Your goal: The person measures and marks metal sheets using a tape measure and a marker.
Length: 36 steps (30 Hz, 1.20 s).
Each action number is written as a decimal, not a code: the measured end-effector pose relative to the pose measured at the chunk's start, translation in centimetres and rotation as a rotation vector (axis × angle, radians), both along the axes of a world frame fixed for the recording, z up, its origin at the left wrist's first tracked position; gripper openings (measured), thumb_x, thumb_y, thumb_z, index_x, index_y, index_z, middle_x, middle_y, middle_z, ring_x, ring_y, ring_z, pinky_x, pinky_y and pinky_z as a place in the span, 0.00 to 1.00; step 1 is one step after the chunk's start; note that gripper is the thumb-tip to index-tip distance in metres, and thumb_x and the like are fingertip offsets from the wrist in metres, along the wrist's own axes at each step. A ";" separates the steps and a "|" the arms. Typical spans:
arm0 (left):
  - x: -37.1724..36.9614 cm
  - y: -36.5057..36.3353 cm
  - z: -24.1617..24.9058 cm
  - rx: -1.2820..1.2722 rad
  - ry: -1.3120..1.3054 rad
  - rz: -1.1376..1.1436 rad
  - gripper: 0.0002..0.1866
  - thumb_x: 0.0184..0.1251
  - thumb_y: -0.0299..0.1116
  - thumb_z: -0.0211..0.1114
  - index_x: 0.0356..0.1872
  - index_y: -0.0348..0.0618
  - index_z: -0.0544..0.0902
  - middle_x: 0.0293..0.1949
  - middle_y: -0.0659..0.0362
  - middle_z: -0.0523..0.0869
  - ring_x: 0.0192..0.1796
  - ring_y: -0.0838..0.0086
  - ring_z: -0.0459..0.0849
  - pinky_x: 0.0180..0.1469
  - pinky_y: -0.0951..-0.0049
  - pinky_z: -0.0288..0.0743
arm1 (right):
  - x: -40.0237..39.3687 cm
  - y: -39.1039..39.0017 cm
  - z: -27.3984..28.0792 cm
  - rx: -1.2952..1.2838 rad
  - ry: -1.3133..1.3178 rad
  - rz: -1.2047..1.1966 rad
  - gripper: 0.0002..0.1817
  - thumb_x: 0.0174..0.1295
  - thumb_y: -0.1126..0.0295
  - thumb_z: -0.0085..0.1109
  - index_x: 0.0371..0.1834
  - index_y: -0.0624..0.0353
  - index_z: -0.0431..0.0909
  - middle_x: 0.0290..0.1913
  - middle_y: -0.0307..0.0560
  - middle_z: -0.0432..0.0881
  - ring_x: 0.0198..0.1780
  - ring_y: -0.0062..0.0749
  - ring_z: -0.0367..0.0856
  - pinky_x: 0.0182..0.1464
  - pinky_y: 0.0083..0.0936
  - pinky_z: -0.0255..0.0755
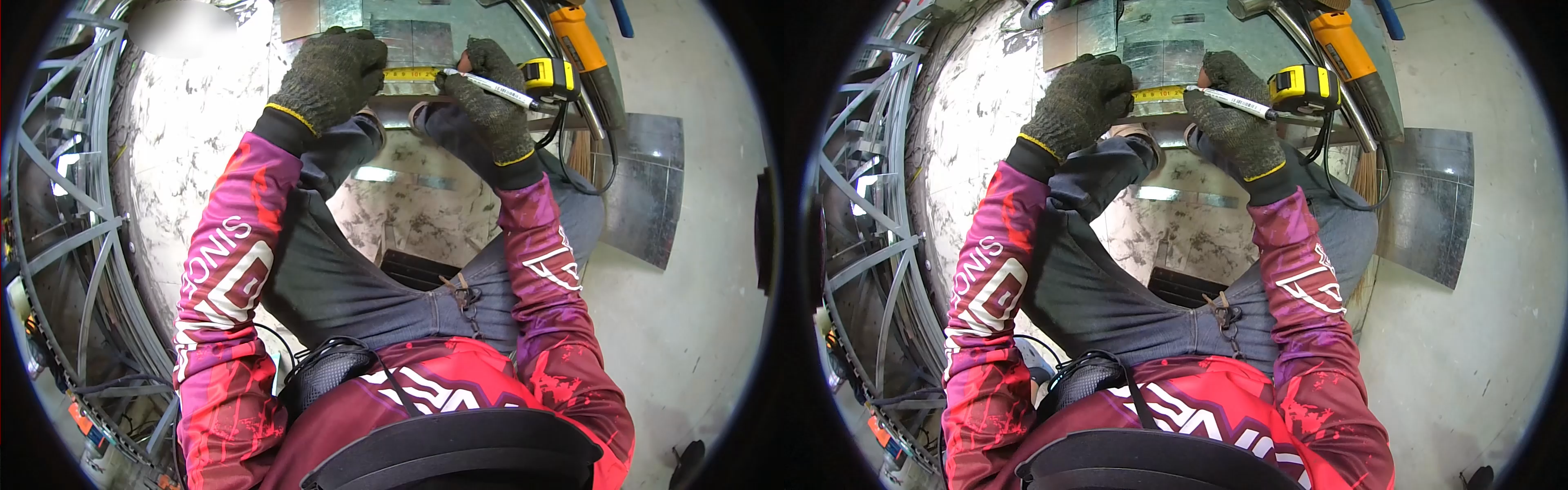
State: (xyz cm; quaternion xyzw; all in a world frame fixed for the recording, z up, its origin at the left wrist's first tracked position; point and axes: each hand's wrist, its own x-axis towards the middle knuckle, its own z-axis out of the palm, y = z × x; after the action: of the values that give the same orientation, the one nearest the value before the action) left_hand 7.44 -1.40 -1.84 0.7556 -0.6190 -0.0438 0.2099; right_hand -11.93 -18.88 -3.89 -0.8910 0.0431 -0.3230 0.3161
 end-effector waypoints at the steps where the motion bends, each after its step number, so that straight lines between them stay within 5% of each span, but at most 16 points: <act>1: 0.0 0.0 0.0 0.001 0.011 0.004 0.09 0.65 0.35 0.71 0.42 0.43 0.86 0.38 0.52 0.83 0.46 0.51 0.84 0.51 0.52 0.77 | -0.1 0.1 0.0 0.000 0.001 0.000 0.08 0.55 0.75 0.76 0.39 0.59 0.89 0.43 0.52 0.83 0.41 0.47 0.86 0.42 0.38 0.82; 4: 0.1 0.0 -0.1 -0.012 0.014 0.002 0.09 0.64 0.35 0.71 0.41 0.43 0.86 0.37 0.52 0.83 0.46 0.51 0.84 0.51 0.52 0.77 | -0.2 0.0 -0.1 0.023 0.027 0.003 0.09 0.56 0.74 0.75 0.39 0.59 0.87 0.41 0.50 0.83 0.39 0.44 0.86 0.40 0.37 0.82; 6: 0.2 0.0 -0.3 -0.025 0.008 -0.005 0.09 0.64 0.35 0.71 0.41 0.43 0.86 0.37 0.52 0.83 0.46 0.52 0.84 0.51 0.53 0.77 | -0.2 -0.4 -0.2 -0.408 -0.114 0.070 0.11 0.55 0.73 0.75 0.39 0.60 0.85 0.40 0.50 0.83 0.39 0.44 0.87 0.39 0.38 0.83; 13: 0.3 0.0 -0.6 -0.019 0.018 -0.008 0.09 0.65 0.35 0.71 0.42 0.43 0.86 0.38 0.53 0.84 0.46 0.52 0.84 0.51 0.53 0.77 | -0.3 0.3 -0.4 -0.252 0.025 0.048 0.15 0.44 0.74 0.76 0.38 0.54 0.89 0.44 0.50 0.85 0.40 0.46 0.88 0.39 0.40 0.85; 15: 0.3 -0.1 -0.4 -0.008 0.023 -0.006 0.09 0.65 0.35 0.72 0.42 0.44 0.86 0.38 0.53 0.84 0.46 0.52 0.84 0.51 0.53 0.77 | -0.3 0.5 0.5 -0.530 -0.078 0.059 0.16 0.44 0.74 0.75 0.39 0.52 0.89 0.44 0.51 0.86 0.40 0.46 0.89 0.39 0.40 0.86; 36: 0.3 0.0 -0.3 -0.011 0.026 -0.013 0.09 0.65 0.34 0.72 0.43 0.44 0.86 0.40 0.52 0.84 0.48 0.50 0.83 0.53 0.52 0.78 | -0.1 0.5 -1.1 -0.388 -0.113 0.016 0.14 0.57 0.71 0.75 0.44 0.62 0.84 0.40 0.52 0.86 0.36 0.48 0.89 0.36 0.39 0.84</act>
State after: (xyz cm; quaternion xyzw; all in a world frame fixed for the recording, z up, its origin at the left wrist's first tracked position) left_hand 7.73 -1.42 -2.13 0.7496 -0.6214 -0.0517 0.2220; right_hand -11.99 -18.37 -5.00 -0.9160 -0.0447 -0.3723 0.1427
